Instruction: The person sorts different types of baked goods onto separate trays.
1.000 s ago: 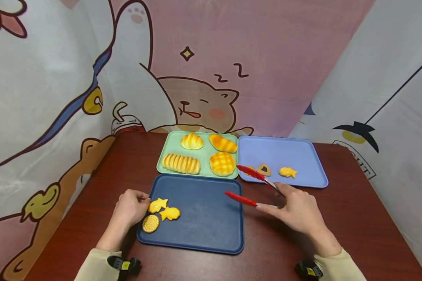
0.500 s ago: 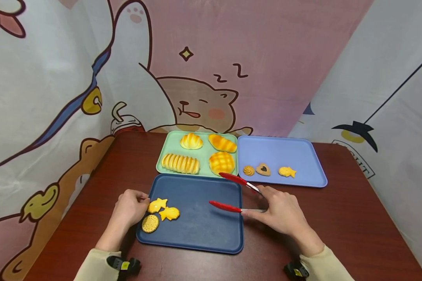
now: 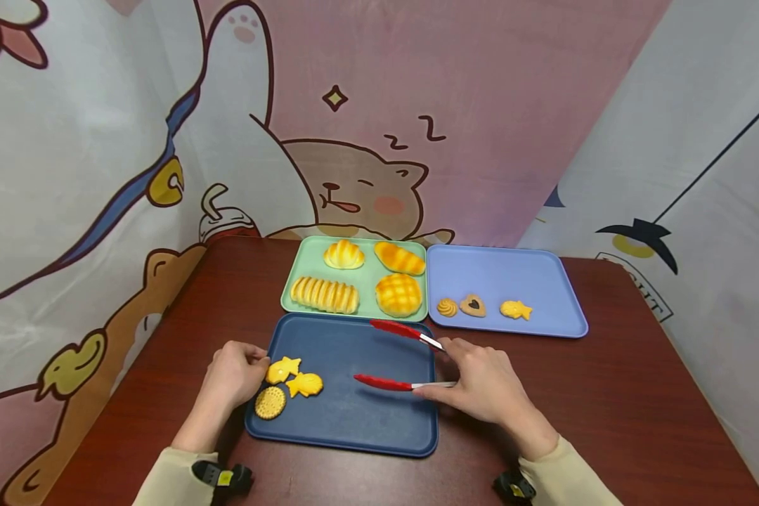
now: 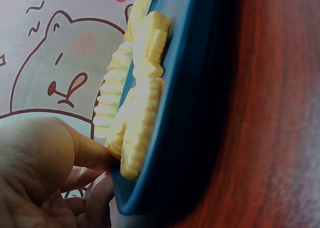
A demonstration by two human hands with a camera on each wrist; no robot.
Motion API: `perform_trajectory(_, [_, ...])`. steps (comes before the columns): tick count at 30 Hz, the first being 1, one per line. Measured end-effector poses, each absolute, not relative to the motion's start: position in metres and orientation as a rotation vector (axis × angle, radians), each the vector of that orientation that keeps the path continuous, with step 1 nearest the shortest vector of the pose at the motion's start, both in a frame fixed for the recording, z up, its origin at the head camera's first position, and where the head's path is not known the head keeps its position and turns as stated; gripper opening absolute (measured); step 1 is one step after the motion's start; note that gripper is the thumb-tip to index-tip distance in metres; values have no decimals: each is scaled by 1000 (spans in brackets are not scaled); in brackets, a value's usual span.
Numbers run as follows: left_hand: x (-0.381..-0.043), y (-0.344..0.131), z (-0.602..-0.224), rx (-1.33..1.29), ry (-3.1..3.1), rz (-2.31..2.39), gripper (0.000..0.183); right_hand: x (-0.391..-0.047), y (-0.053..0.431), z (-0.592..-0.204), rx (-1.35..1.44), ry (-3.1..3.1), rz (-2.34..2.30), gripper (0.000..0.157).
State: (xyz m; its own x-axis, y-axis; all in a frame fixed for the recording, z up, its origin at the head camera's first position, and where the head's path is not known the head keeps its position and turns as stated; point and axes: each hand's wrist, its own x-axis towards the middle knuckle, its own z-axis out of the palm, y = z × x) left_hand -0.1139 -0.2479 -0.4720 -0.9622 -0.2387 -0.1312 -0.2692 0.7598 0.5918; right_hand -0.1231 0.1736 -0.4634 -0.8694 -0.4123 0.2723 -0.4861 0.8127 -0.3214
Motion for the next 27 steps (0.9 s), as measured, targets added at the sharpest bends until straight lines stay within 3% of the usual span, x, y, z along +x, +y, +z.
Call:
perform_trajectory(18, [-115,-248,-473,-401,2898,989,23,-121,132,-469,854,-2840,491,90])
perform_trajectory(27, [-115,-249,-473,-409,2895,1001,24,-118,111,-468,972,-2794,405,88])
